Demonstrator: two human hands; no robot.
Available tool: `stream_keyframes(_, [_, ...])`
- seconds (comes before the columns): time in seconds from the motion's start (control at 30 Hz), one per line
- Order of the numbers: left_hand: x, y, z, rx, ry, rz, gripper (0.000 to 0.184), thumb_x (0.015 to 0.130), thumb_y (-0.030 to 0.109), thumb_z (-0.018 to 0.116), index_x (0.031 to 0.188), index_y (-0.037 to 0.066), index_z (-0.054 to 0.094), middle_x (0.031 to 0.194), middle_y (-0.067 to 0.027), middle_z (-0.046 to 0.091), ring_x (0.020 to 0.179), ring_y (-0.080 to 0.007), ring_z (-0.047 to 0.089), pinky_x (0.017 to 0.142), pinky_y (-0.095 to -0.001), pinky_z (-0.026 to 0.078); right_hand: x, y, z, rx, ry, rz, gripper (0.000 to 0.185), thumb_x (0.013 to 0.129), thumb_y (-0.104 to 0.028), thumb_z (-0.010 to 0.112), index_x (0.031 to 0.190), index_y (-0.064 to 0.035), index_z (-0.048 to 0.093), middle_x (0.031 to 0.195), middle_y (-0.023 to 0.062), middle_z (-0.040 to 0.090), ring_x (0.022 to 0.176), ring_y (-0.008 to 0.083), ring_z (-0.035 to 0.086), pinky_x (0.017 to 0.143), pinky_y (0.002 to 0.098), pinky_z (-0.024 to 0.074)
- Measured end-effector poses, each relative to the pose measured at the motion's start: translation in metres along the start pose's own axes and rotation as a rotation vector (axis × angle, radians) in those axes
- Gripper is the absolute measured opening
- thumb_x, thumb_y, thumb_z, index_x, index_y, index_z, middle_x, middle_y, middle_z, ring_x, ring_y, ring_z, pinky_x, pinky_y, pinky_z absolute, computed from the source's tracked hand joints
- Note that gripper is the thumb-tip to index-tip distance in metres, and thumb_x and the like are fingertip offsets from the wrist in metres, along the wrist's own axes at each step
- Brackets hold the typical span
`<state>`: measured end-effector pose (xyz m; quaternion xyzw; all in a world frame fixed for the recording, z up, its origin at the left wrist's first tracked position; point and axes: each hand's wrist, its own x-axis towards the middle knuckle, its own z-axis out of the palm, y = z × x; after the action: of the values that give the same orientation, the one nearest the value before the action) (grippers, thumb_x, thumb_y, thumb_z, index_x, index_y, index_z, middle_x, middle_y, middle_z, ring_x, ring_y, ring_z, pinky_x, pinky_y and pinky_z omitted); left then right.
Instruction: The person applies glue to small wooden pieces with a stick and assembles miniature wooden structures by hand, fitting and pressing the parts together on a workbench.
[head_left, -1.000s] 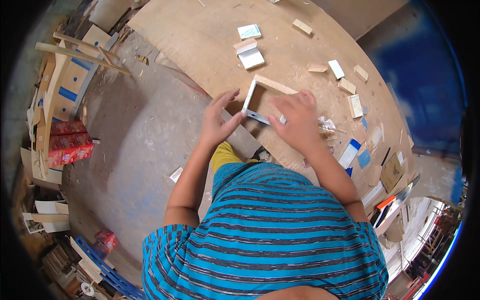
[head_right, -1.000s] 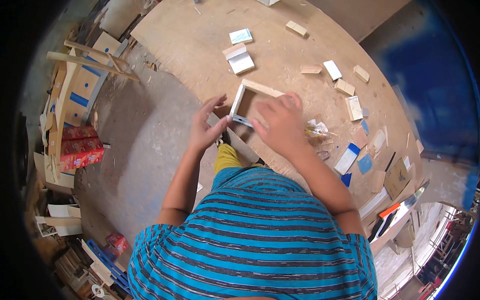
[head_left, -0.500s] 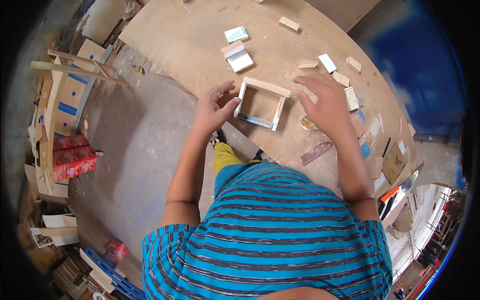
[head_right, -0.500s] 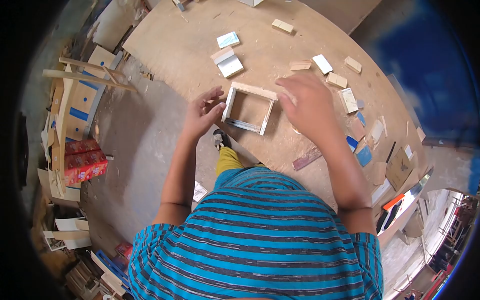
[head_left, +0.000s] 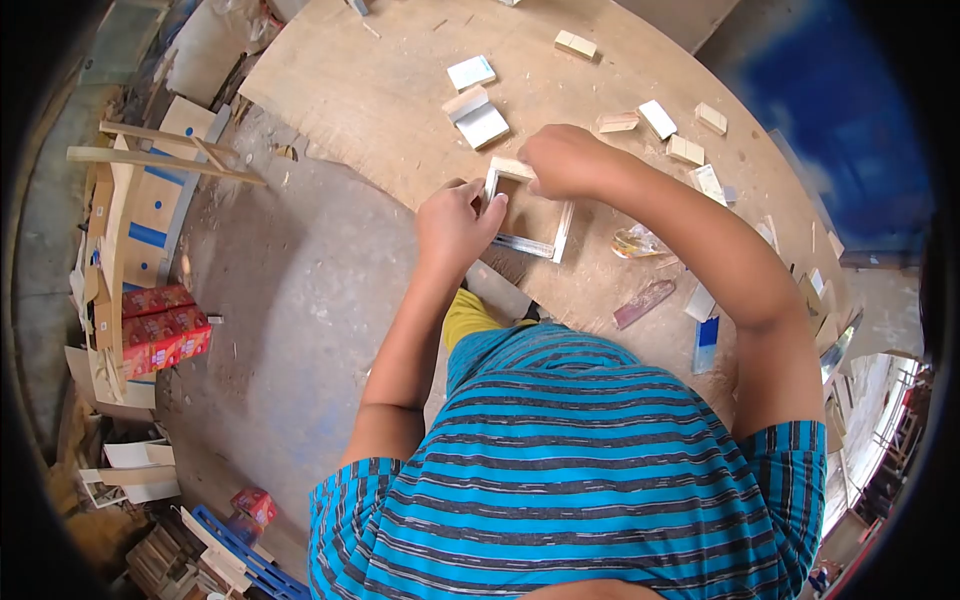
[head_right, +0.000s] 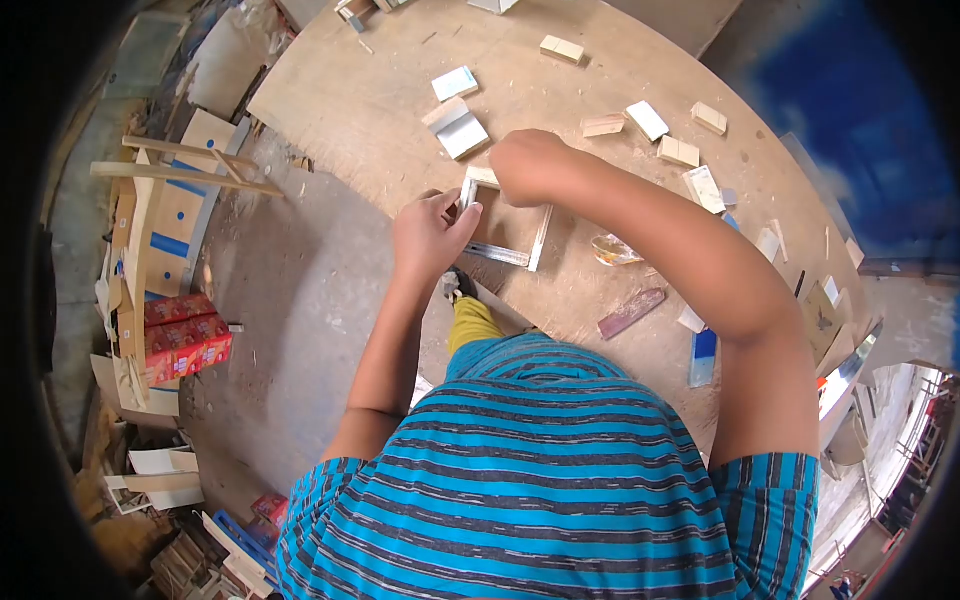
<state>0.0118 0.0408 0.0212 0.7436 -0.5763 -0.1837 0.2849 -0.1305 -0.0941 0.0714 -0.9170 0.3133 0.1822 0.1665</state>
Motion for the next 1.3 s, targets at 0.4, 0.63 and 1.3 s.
stream_keyframes(0.4, [0.006,-0.003,0.011,0.229,0.072,0.152,0.017,0.079,0.019,0.064,0.073,0.004,0.068,0.073,-0.0139,0.065,0.063,-0.0349,0.065,0.058,-0.0449,0.053,0.01,0.001,0.003,0.036,0.069,-0.017,0.015,0.073,-0.002,0.069,0.087,-0.0016,0.074,0.092,0.0197,0.072,0.091,0.0345,0.07,0.074,0.0427,0.0566])
stream_keyframes(0.63, [0.005,-0.002,0.013,0.214,0.093,0.165,0.015,0.079,0.017,0.063,0.073,0.003,0.067,0.072,-0.0142,0.064,0.062,-0.0348,0.065,0.058,-0.0447,0.053,0.01,0.004,0.007,0.052,0.111,-0.043,0.014,0.072,-0.002,0.069,0.085,-0.0019,0.074,0.091,0.0197,0.072,0.09,0.0347,0.07,0.075,0.0428,0.0563])
stream_keyframes(1.3, [0.0,0.008,-0.005,0.017,0.011,-0.057,0.029,0.086,0.027,0.067,0.102,0.004,0.073,0.077,-0.0152,0.065,0.068,-0.0326,0.065,0.064,-0.0426,0.053,-0.028,0.003,-0.013,0.05,0.31,-0.043,0.019,0.083,-0.019,0.068,0.095,-0.006,0.072,0.091,0.0161,0.07,0.091,0.0348,0.068,0.08,0.044,0.0531])
